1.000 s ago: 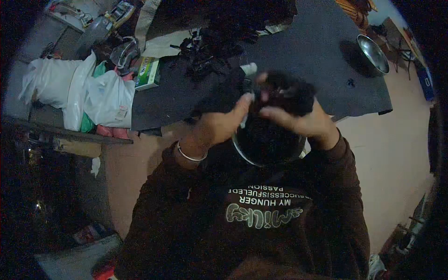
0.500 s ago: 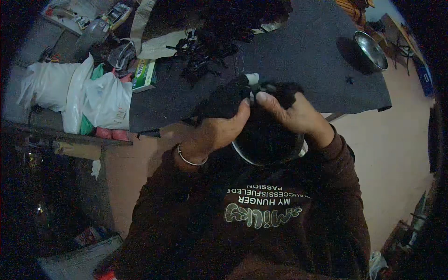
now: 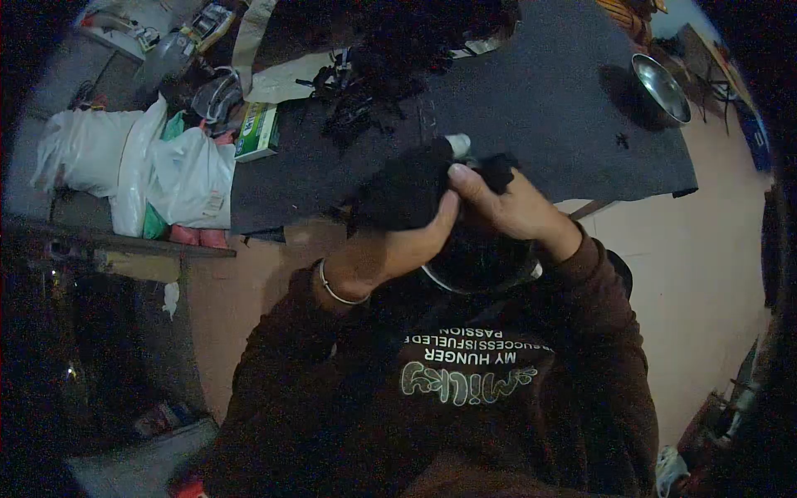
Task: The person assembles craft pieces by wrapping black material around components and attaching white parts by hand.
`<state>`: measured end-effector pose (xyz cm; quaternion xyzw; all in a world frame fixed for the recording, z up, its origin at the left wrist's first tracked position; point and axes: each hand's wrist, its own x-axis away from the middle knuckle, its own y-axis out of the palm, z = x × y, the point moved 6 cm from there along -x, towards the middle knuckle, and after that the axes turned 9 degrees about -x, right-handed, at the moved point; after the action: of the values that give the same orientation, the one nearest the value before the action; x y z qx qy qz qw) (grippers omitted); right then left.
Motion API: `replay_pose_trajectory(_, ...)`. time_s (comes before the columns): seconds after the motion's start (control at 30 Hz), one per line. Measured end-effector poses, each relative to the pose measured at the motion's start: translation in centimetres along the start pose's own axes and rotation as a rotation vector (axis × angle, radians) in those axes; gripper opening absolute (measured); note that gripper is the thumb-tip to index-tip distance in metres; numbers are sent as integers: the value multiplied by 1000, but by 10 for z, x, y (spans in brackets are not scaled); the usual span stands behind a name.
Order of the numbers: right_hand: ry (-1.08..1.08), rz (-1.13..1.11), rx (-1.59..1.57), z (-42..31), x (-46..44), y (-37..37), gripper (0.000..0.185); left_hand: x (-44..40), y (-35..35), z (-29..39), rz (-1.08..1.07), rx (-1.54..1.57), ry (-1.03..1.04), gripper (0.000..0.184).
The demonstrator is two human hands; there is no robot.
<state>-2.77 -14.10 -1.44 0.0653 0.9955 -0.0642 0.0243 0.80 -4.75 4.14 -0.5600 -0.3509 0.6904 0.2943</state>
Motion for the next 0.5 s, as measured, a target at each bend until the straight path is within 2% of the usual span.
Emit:
replay_pose_trajectory(0.07, 36, -24, -59, 3, 1, -3, 32, -1, -1, -14, -30, 46, -148, 18)
replay_pose_trajectory(0.1, -29, 18, 23, 5, 1, -6, 29, 1, 1, -17, -29, 48, -147, 18)
replay_pose_trajectory(0.13, -94, 61, 105, 6, 2, -10, 27, 4, -4, -14, 109, -32, -31, 20)
replay_pose_trajectory(0.2, -58, 16, 221, 14, 1, -14, 26, 11, -7, -11, 244, -112, 87, 21)
replay_pose_trajectory(0.23, -22, -31, 336, 18, 1, -13, 26, 13, -4, -13, 207, -132, 71, 23)
replay_pose_trajectory(0.3, -45, 18, 249, 10, 4, -17, 24, 19, -1, -17, 167, -148, 54, 25)
replay_pose_trajectory(0.33, -70, 67, 166, 6, 5, -21, 23, 24, 8, -23, 20, -118, 8, 25)
replay_pose_trajectory(0.4, -55, 116, 227, 7, 6, -27, 22, 24, 18, -26, -126, -88, -33, 25)
replay_pose_trajectory(0.47, -41, 168, 284, 7, 7, -31, 20, 21, 12, -22, 11, -42, 24, 25)
replay_pose_trajectory(0.5, -86, 122, 296, 5, 6, -28, 20, 20, 9, -21, 56, -28, 44, 25)
